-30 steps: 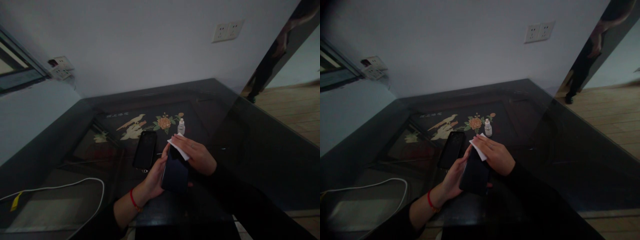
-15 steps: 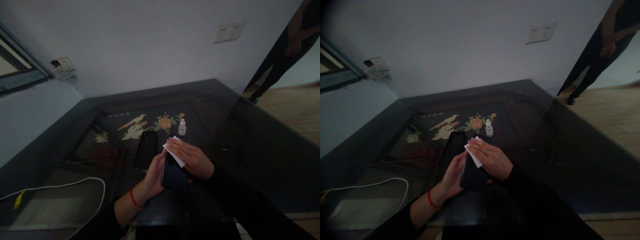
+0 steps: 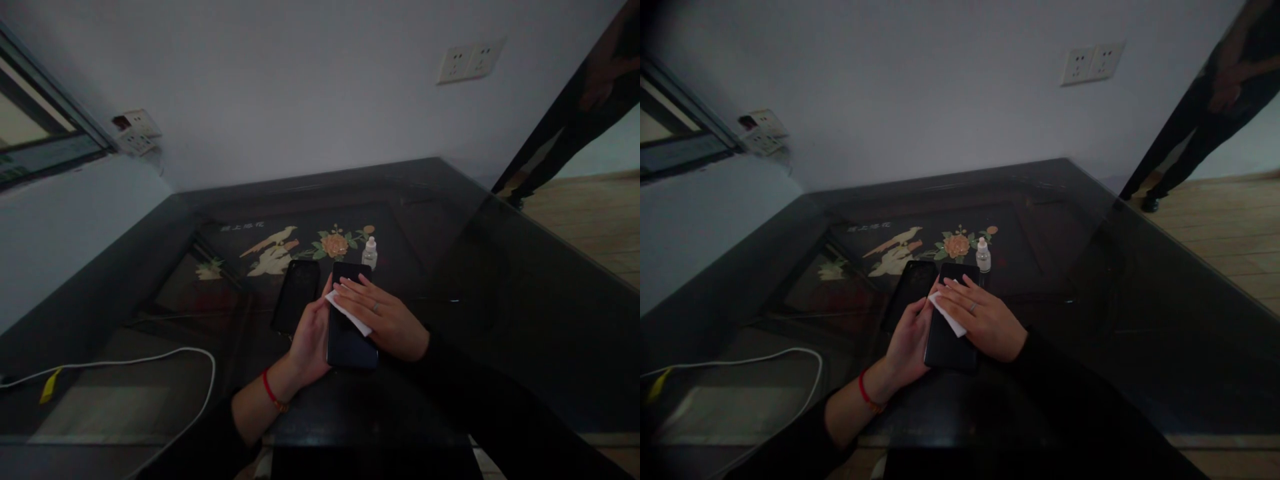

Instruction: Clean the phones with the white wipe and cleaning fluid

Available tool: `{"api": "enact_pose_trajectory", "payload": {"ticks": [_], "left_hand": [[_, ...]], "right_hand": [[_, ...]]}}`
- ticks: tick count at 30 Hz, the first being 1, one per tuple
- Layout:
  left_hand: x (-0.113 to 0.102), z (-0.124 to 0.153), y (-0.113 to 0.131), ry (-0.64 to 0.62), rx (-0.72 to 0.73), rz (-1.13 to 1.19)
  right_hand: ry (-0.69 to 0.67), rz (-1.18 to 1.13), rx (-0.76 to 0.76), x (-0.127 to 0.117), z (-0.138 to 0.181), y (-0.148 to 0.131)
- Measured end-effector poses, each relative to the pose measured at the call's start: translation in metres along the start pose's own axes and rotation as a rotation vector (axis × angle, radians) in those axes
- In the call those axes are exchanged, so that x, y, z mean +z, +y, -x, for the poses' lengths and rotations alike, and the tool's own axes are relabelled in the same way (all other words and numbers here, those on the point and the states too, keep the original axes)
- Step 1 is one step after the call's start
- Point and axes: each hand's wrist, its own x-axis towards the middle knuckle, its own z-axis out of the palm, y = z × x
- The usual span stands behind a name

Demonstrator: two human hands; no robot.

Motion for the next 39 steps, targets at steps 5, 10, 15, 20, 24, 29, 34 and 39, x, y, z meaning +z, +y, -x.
{"api": "enact_pose_trajectory", "payload": {"ticks": [5,10,15,20,24,29,34,39], "left_hand": [[0.002,0.003,0.002,-0.094,-0.034,-0.040],[0.001,0.002,0.001,-0.077,-0.036,-0.055],[0.000,-0.001,0.004,0.022,-0.015,-0.020],[0.004,0.002,0.009,-0.084,-0.015,-0.021],[0.003,0.003,0.010,-0.128,-0.037,-0.037],[0.000,-0.001,0.011,-0.010,-0.003,-0.018],[0.003,0.000,0.013,-0.025,0.029,0.010],[0.007,0.001,0.015,-0.068,0.016,0.001]], "right_hand": [[0.058,0.103,0.239,-0.004,0.009,0.024],[0.001,0.074,0.158,0.000,0.005,0.014],[-0.063,0.029,-0.070,-0.001,-0.002,-0.008],[0.020,0.091,0.137,-0.010,0.006,0.017],[0.043,0.089,0.216,-0.009,0.009,0.021],[-0.095,0.006,-0.049,-0.001,0.000,-0.011],[-0.095,0.047,-0.005,-0.004,0.002,-0.001],[-0.019,0.087,0.115,-0.006,0.004,0.008]]}}
